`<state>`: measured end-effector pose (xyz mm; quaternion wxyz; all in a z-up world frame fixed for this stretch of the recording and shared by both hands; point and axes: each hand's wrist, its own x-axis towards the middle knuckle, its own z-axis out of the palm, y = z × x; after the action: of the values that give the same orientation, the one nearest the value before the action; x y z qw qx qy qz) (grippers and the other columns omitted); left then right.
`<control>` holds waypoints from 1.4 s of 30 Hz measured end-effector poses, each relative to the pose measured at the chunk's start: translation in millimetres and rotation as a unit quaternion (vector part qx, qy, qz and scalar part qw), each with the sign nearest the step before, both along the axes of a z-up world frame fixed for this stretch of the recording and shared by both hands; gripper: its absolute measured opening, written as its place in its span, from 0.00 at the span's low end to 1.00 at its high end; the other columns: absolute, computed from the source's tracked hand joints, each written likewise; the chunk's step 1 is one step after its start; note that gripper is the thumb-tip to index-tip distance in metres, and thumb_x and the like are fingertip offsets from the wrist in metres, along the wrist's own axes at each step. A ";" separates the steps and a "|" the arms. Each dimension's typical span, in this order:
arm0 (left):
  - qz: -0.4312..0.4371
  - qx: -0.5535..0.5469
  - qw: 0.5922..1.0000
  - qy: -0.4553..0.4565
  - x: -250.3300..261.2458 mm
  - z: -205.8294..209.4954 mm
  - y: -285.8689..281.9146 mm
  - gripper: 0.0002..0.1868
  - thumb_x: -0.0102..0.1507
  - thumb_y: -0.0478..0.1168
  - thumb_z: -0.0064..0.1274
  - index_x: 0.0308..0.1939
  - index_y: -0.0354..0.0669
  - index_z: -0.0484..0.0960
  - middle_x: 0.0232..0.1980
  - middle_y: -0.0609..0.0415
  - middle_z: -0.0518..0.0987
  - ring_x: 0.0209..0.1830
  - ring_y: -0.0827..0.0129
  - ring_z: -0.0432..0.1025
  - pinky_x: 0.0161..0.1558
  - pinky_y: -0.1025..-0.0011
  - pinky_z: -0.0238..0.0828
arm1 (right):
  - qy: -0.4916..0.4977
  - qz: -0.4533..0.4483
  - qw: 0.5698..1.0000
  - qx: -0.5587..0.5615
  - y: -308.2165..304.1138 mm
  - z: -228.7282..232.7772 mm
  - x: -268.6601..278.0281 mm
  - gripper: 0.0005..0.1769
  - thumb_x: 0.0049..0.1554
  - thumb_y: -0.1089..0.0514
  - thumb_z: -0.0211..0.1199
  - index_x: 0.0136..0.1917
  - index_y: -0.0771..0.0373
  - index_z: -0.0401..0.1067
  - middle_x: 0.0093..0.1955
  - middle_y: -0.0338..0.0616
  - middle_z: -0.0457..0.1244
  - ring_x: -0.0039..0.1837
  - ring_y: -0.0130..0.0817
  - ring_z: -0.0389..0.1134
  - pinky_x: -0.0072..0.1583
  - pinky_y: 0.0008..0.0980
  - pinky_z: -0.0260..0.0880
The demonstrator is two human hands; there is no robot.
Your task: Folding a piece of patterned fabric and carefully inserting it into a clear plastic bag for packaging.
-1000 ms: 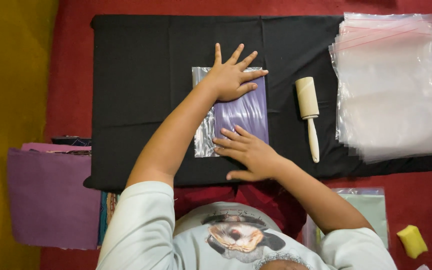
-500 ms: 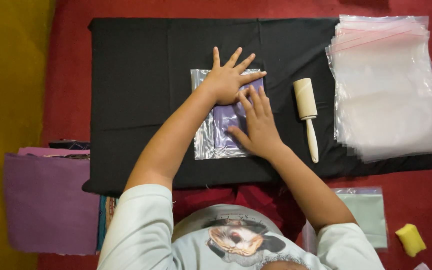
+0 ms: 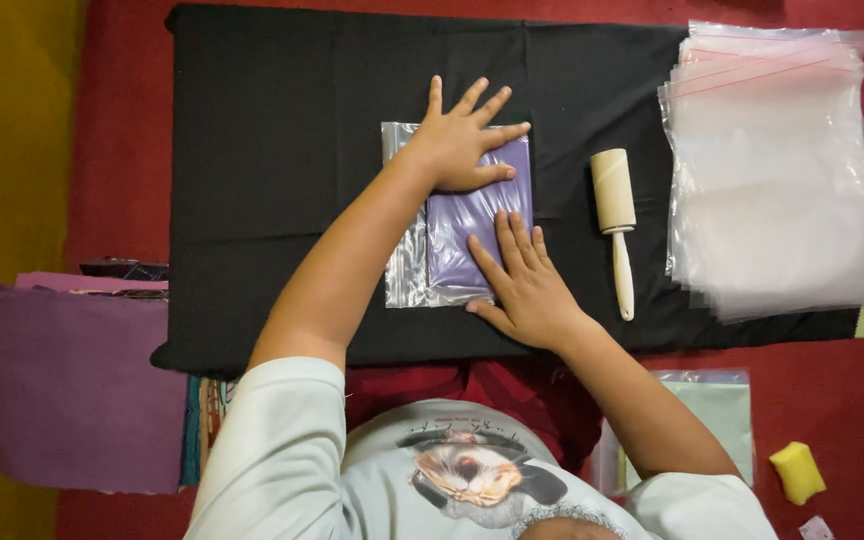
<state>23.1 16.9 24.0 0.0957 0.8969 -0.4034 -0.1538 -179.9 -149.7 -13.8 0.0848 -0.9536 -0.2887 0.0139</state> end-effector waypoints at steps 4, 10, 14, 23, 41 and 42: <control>0.054 0.023 0.998 0.032 14.0 -0.3 1.9 0.42 0.62 0.77 0.19 0.79 0.78 0.52 0.85 0.48 0.34 0.84 0.47 0.27 0.73 0.33 0.16 | 0.007 0.001 1.000 0.014 -1.5 0.1 -1.2 0.47 0.64 0.29 0.47 0.85 0.55 0.42 0.86 0.66 0.31 0.86 0.64 0.28 0.78 0.68 0.37; 0.133 -0.079 0.988 0.008 31.9 -21.1 -18.5 0.27 0.68 0.66 0.33 0.62 0.64 0.76 0.77 0.52 0.58 0.80 0.47 0.44 0.67 0.23 0.32 | 0.001 0.002 1.000 0.026 -1.8 -3.4 -0.6 0.46 0.65 0.29 0.47 0.85 0.54 0.43 0.87 0.64 0.30 0.87 0.62 0.28 0.78 0.68 0.37; 0.130 -0.054 0.990 0.030 25.8 1.8 -40.2 0.25 0.70 0.61 0.38 0.53 0.54 0.85 0.65 0.57 0.69 0.73 0.56 0.55 0.62 0.09 0.29 | -0.010 -0.005 0.999 0.031 -1.1 -4.6 -2.2 0.46 0.65 0.29 0.48 0.85 0.53 0.44 0.87 0.63 0.31 0.87 0.62 0.29 0.78 0.69 0.38; 0.175 0.012 0.984 0.002 40.4 -18.9 -59.3 0.17 0.67 0.60 0.50 0.45 0.58 0.85 0.50 0.56 0.83 0.53 0.52 0.77 0.56 0.47 0.62 | -0.001 -0.012 0.999 0.034 -0.1 -3.8 -1.2 0.46 0.63 0.29 0.51 0.85 0.53 0.46 0.87 0.63 0.33 0.86 0.63 0.31 0.78 0.69 0.39; 0.192 0.044 0.980 0.010 44.2 -13.7 -73.0 0.18 0.67 0.57 0.53 0.51 0.51 0.84 0.54 0.49 0.83 0.53 0.47 0.78 0.48 0.53 0.75 | -0.023 -0.011 0.998 0.055 0.5 -3.8 -2.6 0.45 0.65 0.29 0.49 0.85 0.52 0.46 0.87 0.61 0.34 0.87 0.61 0.31 0.79 0.67 0.39; 0.191 0.045 0.980 0.010 42.1 -8.8 -74.7 0.18 0.67 0.57 0.53 0.51 0.51 0.84 0.54 0.49 0.83 0.53 0.47 0.78 0.48 0.53 0.75 | -0.023 -0.012 0.998 0.056 0.7 -3.7 -2.1 0.45 0.65 0.29 0.49 0.85 0.52 0.46 0.87 0.61 0.34 0.87 0.61 0.31 0.79 0.67 0.39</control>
<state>65.2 -57.8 15.2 0.0873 0.9593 -0.2162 -0.1593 -182.0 -149.0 -17.5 0.1310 -0.9508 -0.2796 -0.0253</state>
